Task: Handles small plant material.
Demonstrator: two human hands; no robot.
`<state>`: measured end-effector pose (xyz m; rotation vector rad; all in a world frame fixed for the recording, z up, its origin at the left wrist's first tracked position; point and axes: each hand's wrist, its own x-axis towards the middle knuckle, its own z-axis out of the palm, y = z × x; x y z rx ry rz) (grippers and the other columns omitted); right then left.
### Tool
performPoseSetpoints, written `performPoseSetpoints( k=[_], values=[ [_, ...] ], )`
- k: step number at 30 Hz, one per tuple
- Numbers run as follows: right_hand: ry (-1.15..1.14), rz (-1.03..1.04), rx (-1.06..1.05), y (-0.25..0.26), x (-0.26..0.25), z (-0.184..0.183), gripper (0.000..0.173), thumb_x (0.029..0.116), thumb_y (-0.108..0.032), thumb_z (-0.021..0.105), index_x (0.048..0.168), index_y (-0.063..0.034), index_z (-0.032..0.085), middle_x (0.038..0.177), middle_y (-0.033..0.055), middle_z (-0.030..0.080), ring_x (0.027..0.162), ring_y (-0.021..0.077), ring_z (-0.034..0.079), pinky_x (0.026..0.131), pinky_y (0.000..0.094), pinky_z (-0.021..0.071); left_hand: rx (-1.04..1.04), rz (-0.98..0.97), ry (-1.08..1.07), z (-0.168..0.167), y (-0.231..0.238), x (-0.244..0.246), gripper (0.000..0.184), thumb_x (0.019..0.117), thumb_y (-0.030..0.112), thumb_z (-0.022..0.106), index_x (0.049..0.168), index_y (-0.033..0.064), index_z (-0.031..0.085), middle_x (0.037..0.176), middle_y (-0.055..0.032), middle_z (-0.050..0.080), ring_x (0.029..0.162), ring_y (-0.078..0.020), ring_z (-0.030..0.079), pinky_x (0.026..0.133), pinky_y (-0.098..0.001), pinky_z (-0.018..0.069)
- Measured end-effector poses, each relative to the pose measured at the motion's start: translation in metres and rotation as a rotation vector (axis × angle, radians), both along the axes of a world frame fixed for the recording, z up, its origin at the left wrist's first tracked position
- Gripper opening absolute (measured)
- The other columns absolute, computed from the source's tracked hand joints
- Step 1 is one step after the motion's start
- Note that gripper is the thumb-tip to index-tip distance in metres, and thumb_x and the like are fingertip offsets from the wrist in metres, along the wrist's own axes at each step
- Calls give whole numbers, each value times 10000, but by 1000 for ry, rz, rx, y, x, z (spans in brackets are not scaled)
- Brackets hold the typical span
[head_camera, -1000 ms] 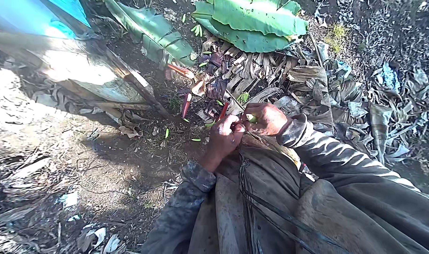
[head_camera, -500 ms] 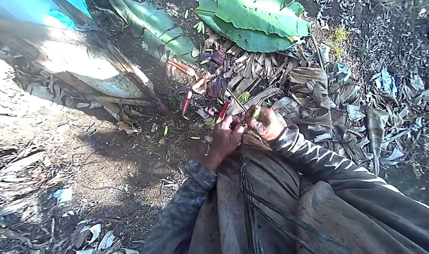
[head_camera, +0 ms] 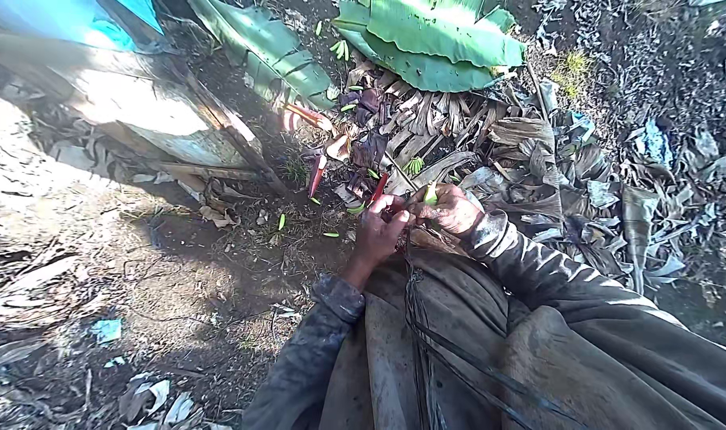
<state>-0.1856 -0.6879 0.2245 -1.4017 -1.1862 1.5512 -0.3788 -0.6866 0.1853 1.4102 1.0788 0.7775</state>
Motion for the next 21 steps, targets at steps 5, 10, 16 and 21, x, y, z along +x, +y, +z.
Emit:
performPoseSetpoints(
  k=[5,10,16,21],
  values=[
    [-23,74,22,3,6,-3,101,918,-131,699,936,-32,707,653,13,653,518,71,580,504,252,517,74,-26,85,3,3,-2,60,969,191,655,986,152,697,909,-6,703,720,-119,655,638,-331,576],
    [-286,318,69,7,8,1,90,887,-172,681,857,-89,689,622,-26,565,534,65,510,522,313,441,76,-18,86,-4,-4,1,88,975,164,571,937,141,647,815,-27,652,652,-147,620,559,-353,541],
    [-544,571,-10,21,3,19,143,904,-185,717,830,-72,671,695,53,593,642,178,569,617,437,465,464,50,311,-16,-9,7,63,908,136,618,891,87,654,919,-52,670,810,-144,664,718,-359,583],
    [-41,416,-74,11,19,-6,336,993,-406,501,1128,-100,534,731,0,564,517,90,532,468,271,480,82,76,56,-15,-1,-8,82,1011,187,635,1066,129,654,933,-37,705,720,-155,680,648,-359,608]
  ],
)
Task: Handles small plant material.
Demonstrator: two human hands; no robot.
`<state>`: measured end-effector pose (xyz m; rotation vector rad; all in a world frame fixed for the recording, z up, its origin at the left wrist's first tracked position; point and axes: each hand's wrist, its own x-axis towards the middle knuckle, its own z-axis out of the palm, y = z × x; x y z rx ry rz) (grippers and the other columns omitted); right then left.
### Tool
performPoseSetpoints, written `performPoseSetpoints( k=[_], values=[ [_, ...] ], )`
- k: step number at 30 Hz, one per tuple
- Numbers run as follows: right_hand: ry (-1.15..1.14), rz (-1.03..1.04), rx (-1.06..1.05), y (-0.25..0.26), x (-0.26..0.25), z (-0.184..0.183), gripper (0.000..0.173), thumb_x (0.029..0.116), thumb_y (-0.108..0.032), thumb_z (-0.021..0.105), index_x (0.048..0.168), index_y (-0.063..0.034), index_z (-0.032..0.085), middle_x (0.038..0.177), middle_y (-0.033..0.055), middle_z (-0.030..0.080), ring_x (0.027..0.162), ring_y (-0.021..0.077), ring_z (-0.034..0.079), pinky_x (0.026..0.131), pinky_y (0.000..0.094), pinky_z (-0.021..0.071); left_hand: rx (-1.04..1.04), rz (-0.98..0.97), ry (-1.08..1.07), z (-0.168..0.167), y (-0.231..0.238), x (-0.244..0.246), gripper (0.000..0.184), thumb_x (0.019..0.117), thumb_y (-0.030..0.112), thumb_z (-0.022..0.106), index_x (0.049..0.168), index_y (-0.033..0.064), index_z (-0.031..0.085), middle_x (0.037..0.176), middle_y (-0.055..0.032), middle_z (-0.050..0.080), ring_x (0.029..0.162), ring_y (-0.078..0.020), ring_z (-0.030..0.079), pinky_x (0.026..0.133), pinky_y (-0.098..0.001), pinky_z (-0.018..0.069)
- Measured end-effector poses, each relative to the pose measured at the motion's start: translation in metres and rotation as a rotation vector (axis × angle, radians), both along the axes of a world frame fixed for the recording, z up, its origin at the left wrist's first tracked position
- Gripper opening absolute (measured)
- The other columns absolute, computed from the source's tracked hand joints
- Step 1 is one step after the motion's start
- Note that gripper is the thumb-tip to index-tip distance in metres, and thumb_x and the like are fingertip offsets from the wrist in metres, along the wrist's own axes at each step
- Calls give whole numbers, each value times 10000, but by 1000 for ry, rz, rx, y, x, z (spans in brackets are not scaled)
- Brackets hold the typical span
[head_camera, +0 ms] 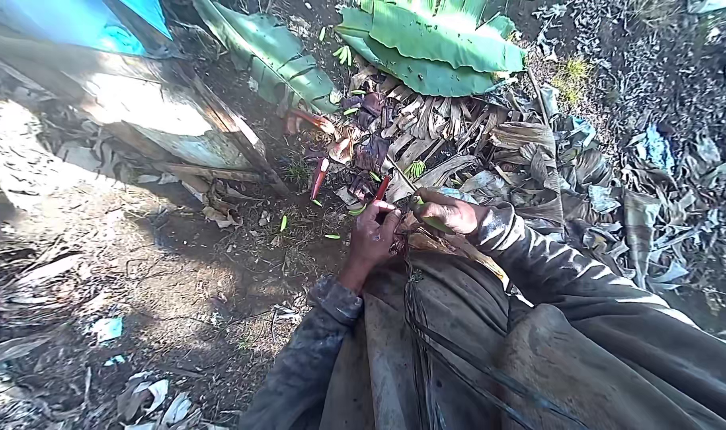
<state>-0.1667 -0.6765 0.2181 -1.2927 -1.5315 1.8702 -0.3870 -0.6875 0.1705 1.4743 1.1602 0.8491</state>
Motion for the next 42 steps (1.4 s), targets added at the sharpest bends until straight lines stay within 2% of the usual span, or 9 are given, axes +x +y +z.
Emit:
performPoseSetpoints(
  k=[3,8,12,18,27,32,34,37,42],
  values=[
    [130,-45,-105,-8,0,2,287,966,-371,433,1120,-132,472,697,-2,566,474,101,545,429,268,485,7,3,-49,-3,-2,-2,94,1021,195,626,1084,131,652,965,-34,704,767,-153,689,687,-352,614],
    [61,18,-49,-8,0,15,155,996,-181,613,1028,-42,555,716,63,624,552,145,625,525,299,559,23,-28,-69,0,3,-1,101,1031,209,613,1092,131,634,948,-43,677,735,-159,679,654,-353,618],
    [25,-60,-74,-8,-1,21,310,923,-104,705,1171,-23,537,745,60,642,581,144,637,551,303,572,166,-124,-2,1,9,-3,84,1019,186,629,1068,126,662,921,-10,676,731,-95,649,660,-295,587],
    [43,-86,-9,-13,-2,13,408,909,-48,708,1285,-9,555,716,52,631,551,130,622,533,298,579,300,-199,118,-1,12,-7,91,1000,133,643,1063,93,697,1011,-25,704,873,-82,685,803,-294,602],
    [-32,-34,9,-6,-1,17,276,920,-65,729,1177,-17,640,753,43,647,604,109,620,573,279,564,333,-229,59,-6,10,-12,118,1004,127,632,1082,60,691,1079,-52,691,971,-106,680,892,-308,587],
    [-102,-84,89,-9,-8,13,247,922,-55,726,1155,-23,651,747,52,671,583,113,628,559,284,566,521,-190,173,-9,6,-12,157,1006,110,600,1081,20,704,1116,-114,706,1061,-180,694,957,-355,574],
    [-195,-124,184,-14,-14,8,231,923,-83,744,1138,-38,675,721,61,664,555,133,618,533,305,560,608,-152,219,-16,3,-9,169,1005,108,577,1067,10,700,1113,-137,702,1065,-210,696,946,-367,578],
    [-368,-74,308,-16,-18,9,219,936,-161,750,1135,-85,696,752,38,682,599,145,638,601,371,578,709,-100,260,-22,-2,-7,179,990,107,570,1043,1,703,1091,-152,703,1036,-225,705,910,-359,589],
    [-436,-40,381,-17,-19,11,193,934,-178,750,1103,-94,710,733,26,688,594,145,650,604,388,588,811,-92,216,-27,-3,-8,168,984,108,596,1055,5,708,1114,-156,688,1022,-220,698,875,-346,594]
  ],
)
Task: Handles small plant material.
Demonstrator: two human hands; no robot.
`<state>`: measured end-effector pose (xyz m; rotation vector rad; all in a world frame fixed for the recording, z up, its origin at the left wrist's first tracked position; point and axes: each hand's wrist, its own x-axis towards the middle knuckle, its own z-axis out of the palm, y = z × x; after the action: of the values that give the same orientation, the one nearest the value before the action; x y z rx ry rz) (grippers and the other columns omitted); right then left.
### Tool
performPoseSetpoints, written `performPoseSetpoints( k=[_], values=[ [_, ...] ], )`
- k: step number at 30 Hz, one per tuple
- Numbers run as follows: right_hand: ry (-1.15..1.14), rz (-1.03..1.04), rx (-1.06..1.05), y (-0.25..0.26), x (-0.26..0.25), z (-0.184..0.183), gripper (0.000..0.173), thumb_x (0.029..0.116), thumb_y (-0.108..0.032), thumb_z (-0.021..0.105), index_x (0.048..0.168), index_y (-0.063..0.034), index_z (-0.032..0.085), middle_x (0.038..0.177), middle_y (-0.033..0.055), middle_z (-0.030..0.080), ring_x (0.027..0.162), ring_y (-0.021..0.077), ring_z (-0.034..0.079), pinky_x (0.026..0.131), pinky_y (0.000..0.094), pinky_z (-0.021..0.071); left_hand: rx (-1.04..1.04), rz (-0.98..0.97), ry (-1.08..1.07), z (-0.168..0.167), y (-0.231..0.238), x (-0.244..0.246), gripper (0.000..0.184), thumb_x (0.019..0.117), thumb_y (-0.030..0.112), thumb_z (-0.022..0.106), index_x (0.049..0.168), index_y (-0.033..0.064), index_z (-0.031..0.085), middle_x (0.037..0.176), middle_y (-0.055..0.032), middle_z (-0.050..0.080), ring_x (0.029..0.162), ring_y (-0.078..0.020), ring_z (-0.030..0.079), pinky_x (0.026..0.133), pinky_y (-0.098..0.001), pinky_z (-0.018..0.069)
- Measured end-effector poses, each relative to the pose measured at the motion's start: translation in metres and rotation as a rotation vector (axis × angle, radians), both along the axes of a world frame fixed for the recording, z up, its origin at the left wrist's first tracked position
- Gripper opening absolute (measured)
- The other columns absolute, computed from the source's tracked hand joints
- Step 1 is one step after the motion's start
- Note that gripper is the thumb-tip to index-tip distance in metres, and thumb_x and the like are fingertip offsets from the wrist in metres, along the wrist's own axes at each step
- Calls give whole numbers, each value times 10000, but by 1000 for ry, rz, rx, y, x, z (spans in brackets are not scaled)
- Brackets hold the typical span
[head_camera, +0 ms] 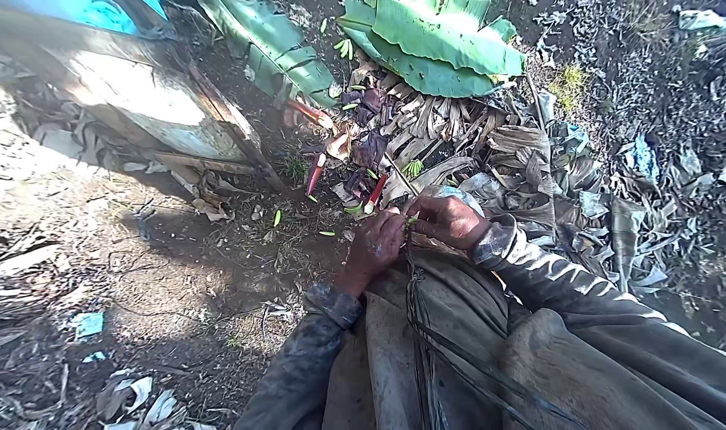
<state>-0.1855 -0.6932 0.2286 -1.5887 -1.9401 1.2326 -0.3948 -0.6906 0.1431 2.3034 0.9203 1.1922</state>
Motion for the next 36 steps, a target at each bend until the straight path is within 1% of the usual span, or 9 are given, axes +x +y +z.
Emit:
performPoseSetpoints(
  k=[4,8,10,15,20,27,32,34,36],
  values=[
    [7,-43,24,-9,-3,5,147,928,-165,757,1056,-110,710,714,24,690,558,139,646,550,368,585,-86,-64,-40,3,4,-3,162,981,115,593,1023,20,717,1110,-136,690,1066,-203,686,930,-337,579],
    [-80,-15,121,-10,0,0,159,914,-185,769,1049,-118,718,703,6,678,571,142,637,565,403,575,-295,-103,-58,10,6,-2,163,873,160,733,988,48,709,1105,-91,686,1019,-148,682,902,-327,591],
    [-93,-26,147,-11,0,-1,158,910,-188,772,1039,-117,717,683,11,664,553,149,625,547,409,567,-303,-112,-61,8,7,-1,136,898,147,725,992,50,719,1112,-89,684,1035,-146,677,918,-318,584],
    [-50,-27,27,-2,0,7,181,920,-182,764,1073,-94,723,739,24,691,613,150,651,623,407,581,-309,-130,-95,16,11,0,81,888,82,706,949,28,711,1067,-100,696,1020,-156,686,915,-324,585],
    [199,-179,-152,0,-8,18,179,943,-111,729,1107,-55,682,796,60,704,622,154,674,596,350,606,-147,-67,-136,20,17,2,78,906,50,641,932,12,703,1037,-127,703,1087,-212,680,971,-354,565],
    [625,-293,-216,1,-25,9,224,974,-127,678,1185,-87,618,787,108,663,568,187,645,507,306,578,-23,87,-306,23,23,5,70,930,39,636,982,3,665,1106,-137,666,1146,-229,643,1006,-371,548],
    [572,-303,-179,-4,-8,-1,285,948,-166,707,1203,-60,637,868,73,698,667,186,673,584,350,605,-328,4,-354,8,9,20,89,932,67,665,980,8,708,1122,-125,711,1162,-221,655,1032,-399,543],
    [524,-272,-102,10,-13,0,259,881,-118,701,1121,-40,649,836,0,702,670,102,670,593,299,599,-474,56,-394,43,13,9,164,891,15,681,1013,-95,684,1077,-188,717,1061,-232,695,973,-386,567],
    [516,-190,-114,44,-18,-11,233,908,-90,676,1109,11,615,850,-23,689,698,56,666,642,288,601,-610,114,-429,68,24,3,281,923,-12,656,1169,-139,607,1067,-221,701,977,-239,706,915,-395,584]
  ],
)
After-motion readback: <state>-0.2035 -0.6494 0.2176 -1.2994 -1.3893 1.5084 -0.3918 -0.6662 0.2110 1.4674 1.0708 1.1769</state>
